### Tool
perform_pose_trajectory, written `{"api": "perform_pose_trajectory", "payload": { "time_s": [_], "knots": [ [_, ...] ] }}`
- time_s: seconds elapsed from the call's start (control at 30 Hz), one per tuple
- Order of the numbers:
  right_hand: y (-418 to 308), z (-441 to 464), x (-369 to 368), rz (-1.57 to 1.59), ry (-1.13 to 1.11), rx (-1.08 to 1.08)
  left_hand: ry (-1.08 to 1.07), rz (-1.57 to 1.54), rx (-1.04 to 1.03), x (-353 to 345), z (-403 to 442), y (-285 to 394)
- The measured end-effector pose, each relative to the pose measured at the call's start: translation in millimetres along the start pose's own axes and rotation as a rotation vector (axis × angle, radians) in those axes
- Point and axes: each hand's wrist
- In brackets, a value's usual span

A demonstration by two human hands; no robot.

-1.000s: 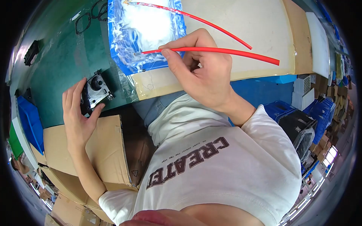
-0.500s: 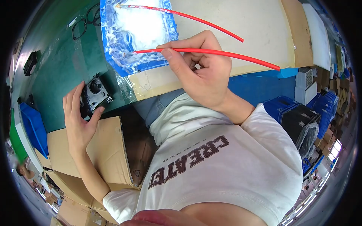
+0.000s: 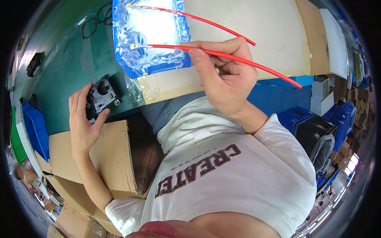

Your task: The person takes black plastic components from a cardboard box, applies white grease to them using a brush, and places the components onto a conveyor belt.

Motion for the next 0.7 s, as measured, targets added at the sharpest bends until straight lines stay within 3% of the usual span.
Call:
{"api": "perform_pose_trajectory", "payload": {
  "time_s": [0.17, 0.7],
  "knots": [
    [9, -2, 5, -0.142, -0.106, -0.032, -0.001, 0.002, -0.004, 1, -1, 3],
    [13, -2, -2, 0.056, -0.052, -0.127, -0.002, -0.008, -0.01, 0, 0, 2]
  ]
}}
Point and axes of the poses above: each hand's wrist, its own z-axis towards the middle knuckle, its own x-axis out of the back of the hand, y = z × x, and after that the axes turned 3 degrees about -y, right-handed
